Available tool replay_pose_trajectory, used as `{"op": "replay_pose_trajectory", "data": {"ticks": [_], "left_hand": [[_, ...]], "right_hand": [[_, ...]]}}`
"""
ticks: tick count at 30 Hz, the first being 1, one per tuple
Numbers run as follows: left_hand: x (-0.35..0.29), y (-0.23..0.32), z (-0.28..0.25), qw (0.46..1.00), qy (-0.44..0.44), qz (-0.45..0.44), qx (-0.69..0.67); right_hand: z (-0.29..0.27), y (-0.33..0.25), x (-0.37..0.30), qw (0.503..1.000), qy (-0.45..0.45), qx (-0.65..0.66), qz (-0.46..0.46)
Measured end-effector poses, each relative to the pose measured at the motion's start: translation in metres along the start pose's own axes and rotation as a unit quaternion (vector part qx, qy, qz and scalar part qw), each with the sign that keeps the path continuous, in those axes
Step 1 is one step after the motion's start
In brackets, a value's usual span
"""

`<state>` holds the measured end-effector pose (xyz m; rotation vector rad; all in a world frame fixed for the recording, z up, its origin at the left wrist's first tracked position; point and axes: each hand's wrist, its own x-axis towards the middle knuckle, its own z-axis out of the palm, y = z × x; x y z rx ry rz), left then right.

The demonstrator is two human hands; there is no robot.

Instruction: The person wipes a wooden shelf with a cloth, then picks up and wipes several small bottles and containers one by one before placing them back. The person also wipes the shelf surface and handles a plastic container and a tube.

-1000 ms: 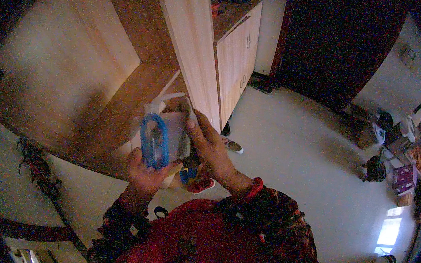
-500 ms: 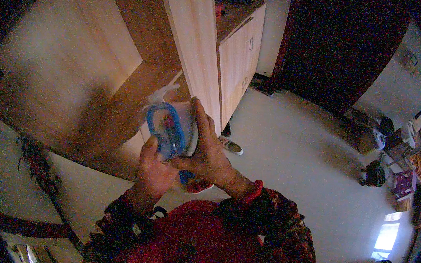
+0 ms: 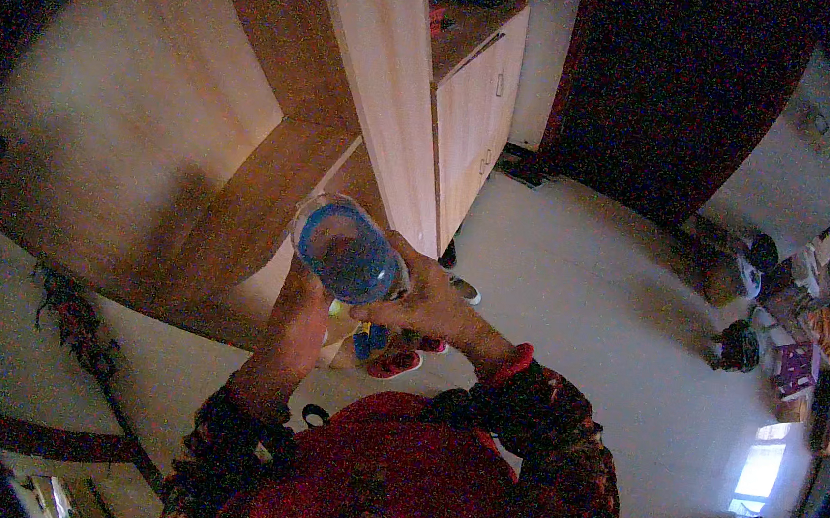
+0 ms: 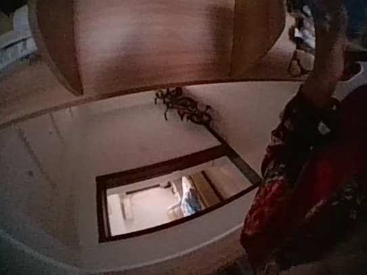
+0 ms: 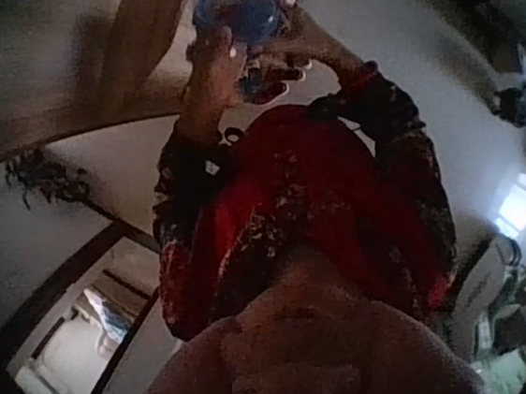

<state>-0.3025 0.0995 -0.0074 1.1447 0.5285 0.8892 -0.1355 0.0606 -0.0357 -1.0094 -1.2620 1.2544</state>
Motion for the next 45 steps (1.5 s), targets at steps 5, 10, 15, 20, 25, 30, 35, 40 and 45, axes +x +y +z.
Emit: {"op": "replay_pose_trajectory", "data": {"ticks": [5, 10, 15, 20, 25, 30, 35, 40, 45], "left_hand": [[0.002, 0.003, -0.022, 0.99, -0.139, -0.007, 0.015], [0.001, -0.007, -0.03, 0.988, -0.118, -0.074, 0.071], [0.002, -0.034, -0.055, 0.983, -0.136, -0.104, 0.063], [0.007, -0.034, -0.058, 0.977, -0.213, -0.022, 0.004], [0.002, 0.013, -0.042, 0.948, -0.314, -0.038, 0.041], [0.004, 0.019, -0.061, 0.934, -0.349, 0.063, 0.029], [-0.001, 0.042, -0.045, 0.94, -0.34, 0.003, 0.001], [-0.009, 0.055, -0.023, 0.957, -0.267, -0.048, 0.105], [-0.018, 0.046, -0.022, 0.976, -0.141, 0.059, 0.153]], "right_hand": [[-0.03, 0.002, -0.005, 0.99, -0.1, 0.064, 0.082], [-0.044, -0.002, -0.001, 0.96, -0.201, 0.153, 0.118], [-0.048, 0.016, -0.005, 0.964, -0.186, 0.175, 0.068], [-0.052, 0.013, 0.001, 0.965, -0.199, 0.157, 0.066], [-0.063, 0.03, 0.004, 0.954, -0.249, 0.167, 0.007], [-0.062, 0.032, 0.001, 0.94, -0.257, 0.225, 0.022], [-0.053, 0.013, -0.001, 0.932, -0.28, 0.196, 0.123], [-0.049, 0.028, 0.015, 0.932, -0.332, 0.124, 0.079], [-0.037, 0.017, 0.009, 0.949, -0.228, 0.173, 0.133]]}}
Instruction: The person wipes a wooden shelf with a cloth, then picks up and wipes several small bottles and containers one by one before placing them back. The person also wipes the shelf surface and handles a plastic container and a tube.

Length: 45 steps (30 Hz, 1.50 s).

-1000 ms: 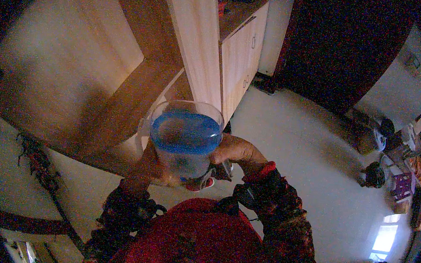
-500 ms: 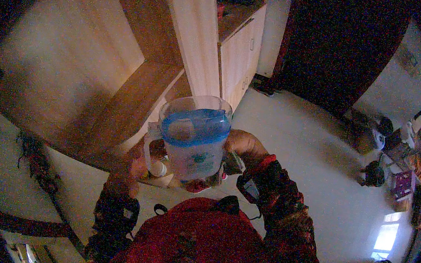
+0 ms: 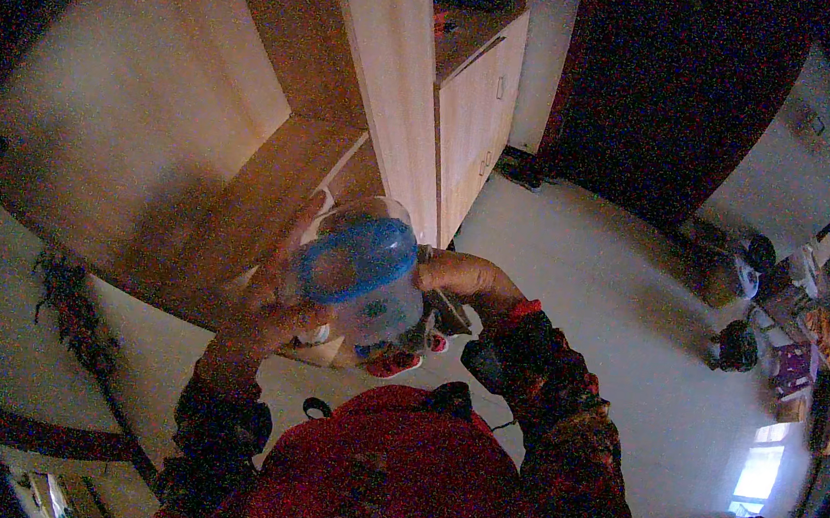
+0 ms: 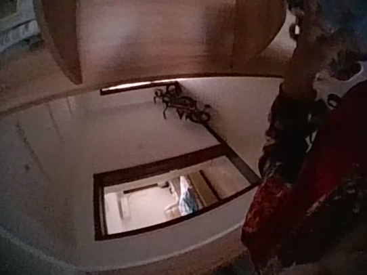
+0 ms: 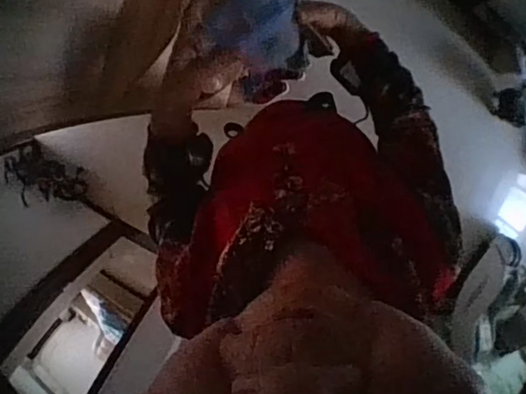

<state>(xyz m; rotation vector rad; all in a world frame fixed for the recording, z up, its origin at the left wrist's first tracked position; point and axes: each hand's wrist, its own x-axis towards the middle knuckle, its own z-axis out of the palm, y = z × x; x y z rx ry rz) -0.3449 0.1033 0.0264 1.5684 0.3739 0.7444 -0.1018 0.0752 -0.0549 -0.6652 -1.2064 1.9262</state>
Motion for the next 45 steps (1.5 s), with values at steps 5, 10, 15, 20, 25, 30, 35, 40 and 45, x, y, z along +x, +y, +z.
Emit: {"op": "replay_pose_trajectory", "data": {"ticks": [5, 10, 15, 20, 25, 30, 35, 40, 45], "left_hand": [[0.004, -0.004, 0.014, 0.987, 0.06, 0.102, 0.109], [-0.004, -0.01, 0.003, 0.965, 0.091, 0.106, 0.224], [0.001, -0.021, -0.001, 0.955, 0.152, 0.127, 0.222], [0.005, -0.026, -0.001, 0.938, 0.145, 0.119, 0.292], [0.003, -0.043, -0.007, 0.969, 0.158, 0.074, 0.176], [0.011, -0.045, -0.008, 0.962, 0.219, 0.089, 0.135], [0.011, -0.036, -0.002, 0.938, 0.212, 0.137, 0.239], [0.017, -0.021, 0.004, 0.96, 0.239, 0.104, 0.098], [0.013, -0.035, -0.021, 0.973, 0.189, 0.039, -0.13]], "right_hand": [[-0.012, 0.009, 0.005, 0.997, -0.023, -0.062, -0.047], [0.007, -0.007, 0.005, 0.995, 0.023, -0.071, -0.059], [0.021, -0.024, 0.005, 0.959, 0.231, -0.096, -0.135], [0.064, -0.06, 0.001, 0.833, 0.313, -0.317, -0.328], [0.111, -0.052, 0.022, 0.509, 0.235, -0.767, -0.313], [0.091, -0.047, 0.029, 0.582, 0.284, -0.713, -0.269], [0.077, -0.041, 0.037, 0.809, 0.297, -0.366, -0.352], [0.086, -0.025, 0.041, 0.64, 0.289, -0.598, -0.387], [0.102, -0.029, 0.039, 0.587, 0.149, -0.705, -0.368]]}}
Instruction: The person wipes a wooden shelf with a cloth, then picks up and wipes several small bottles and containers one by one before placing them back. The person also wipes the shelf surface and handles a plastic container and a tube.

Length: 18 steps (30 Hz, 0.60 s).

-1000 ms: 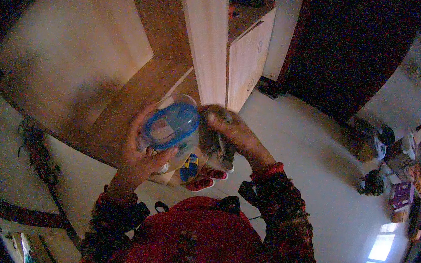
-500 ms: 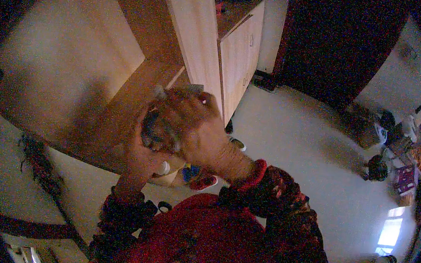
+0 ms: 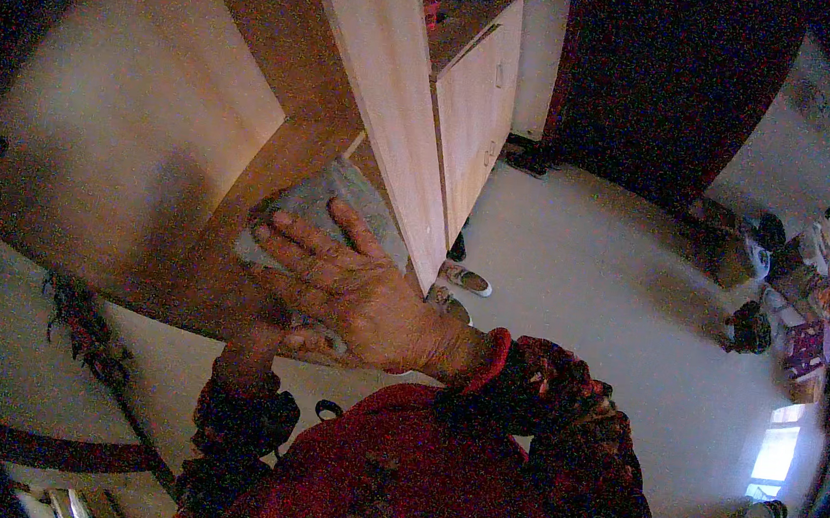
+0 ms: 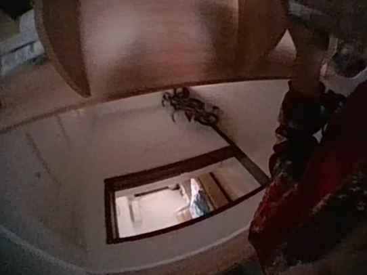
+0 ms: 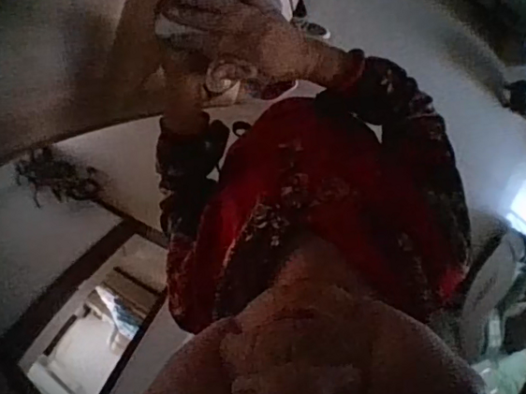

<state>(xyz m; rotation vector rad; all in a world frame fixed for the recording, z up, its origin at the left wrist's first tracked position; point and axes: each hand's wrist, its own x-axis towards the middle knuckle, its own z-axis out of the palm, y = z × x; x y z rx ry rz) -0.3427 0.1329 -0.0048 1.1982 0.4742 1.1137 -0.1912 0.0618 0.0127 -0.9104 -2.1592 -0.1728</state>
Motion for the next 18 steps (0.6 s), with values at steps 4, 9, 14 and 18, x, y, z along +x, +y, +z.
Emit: {"op": "replay_pose_trajectory", "data": {"ticks": [4, 9, 14, 18], "left_hand": [[-0.006, 0.015, 0.017, 0.982, -0.032, -0.05, -0.181], [-0.009, 0.013, 0.014, 0.979, -0.035, 0.094, 0.179], [-0.009, 0.023, 0.014, 0.939, -0.097, 0.221, 0.245], [-0.011, 0.022, 0.007, 0.948, -0.096, 0.21, 0.219]], "right_hand": [[-0.012, 0.001, 0.007, 0.997, 0.019, -0.064, 0.025], [-0.014, 0.025, 0.008, 0.925, 0.153, 0.3, 0.176], [-0.021, 0.034, 0.007, 0.656, 0.082, 0.678, 0.323], [-0.002, 0.024, -0.004, 0.602, 0.139, 0.637, 0.461]]}}
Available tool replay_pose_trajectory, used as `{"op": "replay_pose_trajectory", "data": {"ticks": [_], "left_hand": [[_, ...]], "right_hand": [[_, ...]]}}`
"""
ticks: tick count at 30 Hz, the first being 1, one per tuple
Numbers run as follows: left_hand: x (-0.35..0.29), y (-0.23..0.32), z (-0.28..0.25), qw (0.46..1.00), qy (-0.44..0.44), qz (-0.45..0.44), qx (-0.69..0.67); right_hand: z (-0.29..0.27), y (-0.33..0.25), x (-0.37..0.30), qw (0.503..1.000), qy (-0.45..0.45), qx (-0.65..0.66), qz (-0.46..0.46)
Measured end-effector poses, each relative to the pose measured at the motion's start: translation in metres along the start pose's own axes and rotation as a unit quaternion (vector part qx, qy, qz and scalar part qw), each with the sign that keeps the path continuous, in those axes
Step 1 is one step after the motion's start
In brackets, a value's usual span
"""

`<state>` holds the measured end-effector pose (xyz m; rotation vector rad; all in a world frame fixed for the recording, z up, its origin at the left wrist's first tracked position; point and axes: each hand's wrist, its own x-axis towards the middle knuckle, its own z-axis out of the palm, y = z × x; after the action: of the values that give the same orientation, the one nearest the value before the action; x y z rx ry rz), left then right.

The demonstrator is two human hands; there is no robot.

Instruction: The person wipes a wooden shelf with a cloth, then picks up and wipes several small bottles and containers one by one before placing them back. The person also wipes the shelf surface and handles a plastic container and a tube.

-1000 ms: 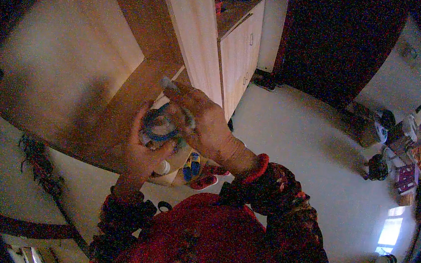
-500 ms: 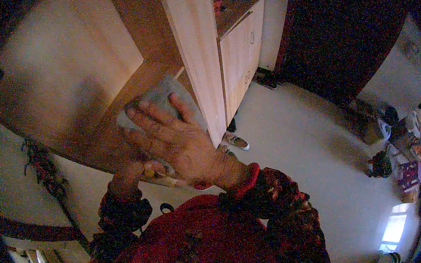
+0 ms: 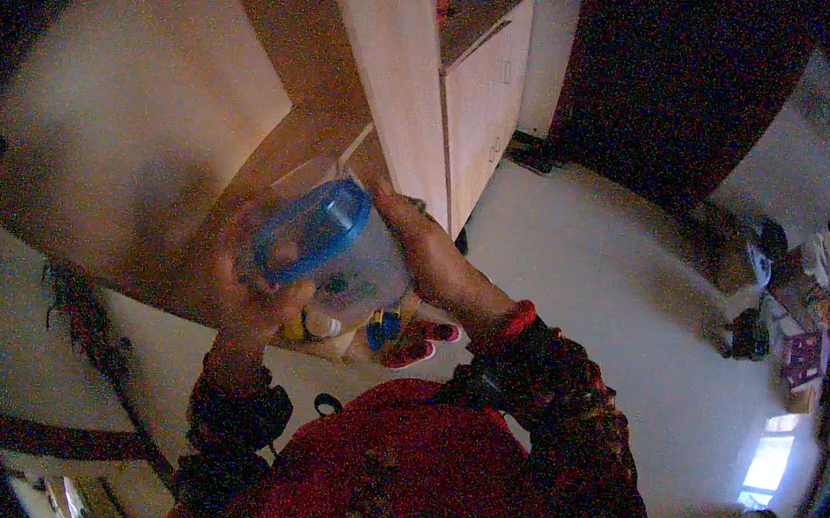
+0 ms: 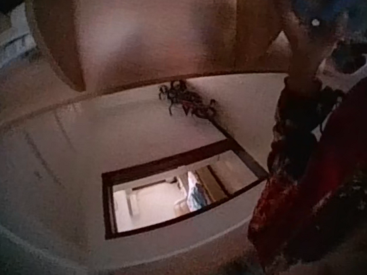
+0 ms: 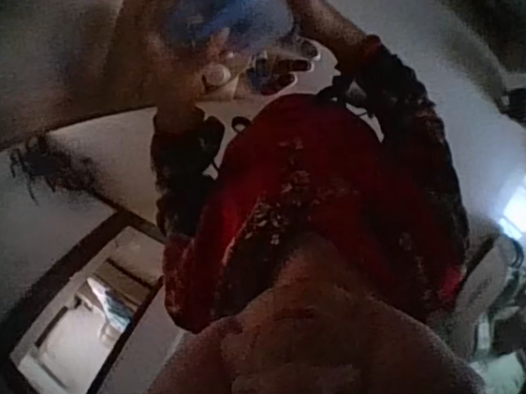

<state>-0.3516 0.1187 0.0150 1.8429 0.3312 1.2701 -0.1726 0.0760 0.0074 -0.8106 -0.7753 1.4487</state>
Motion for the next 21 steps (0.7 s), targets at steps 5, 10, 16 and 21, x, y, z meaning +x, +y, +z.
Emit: {"op": "replay_pose_trajectory", "data": {"ticks": [5, 10, 16, 21], "left_hand": [[-0.002, 0.006, -0.003, 1.0, 0.013, -0.009, -0.022], [-0.001, 0.003, -0.016, 0.999, 0.036, 0.009, 0.036], [-0.013, -0.039, -0.095, 0.973, 0.174, -0.09, 0.119], [-0.049, -0.082, -0.191, 0.941, 0.203, -0.055, 0.266]], "right_hand": [[-0.007, 0.01, -0.012, 0.996, 0.004, 0.046, 0.079], [-0.01, 0.03, -0.008, 0.987, 0.035, 0.059, 0.146], [-0.031, 0.018, -0.004, 0.99, 0.004, 0.069, 0.12], [-0.053, 0.03, -0.012, 0.989, 0.046, -0.019, 0.139]]}}
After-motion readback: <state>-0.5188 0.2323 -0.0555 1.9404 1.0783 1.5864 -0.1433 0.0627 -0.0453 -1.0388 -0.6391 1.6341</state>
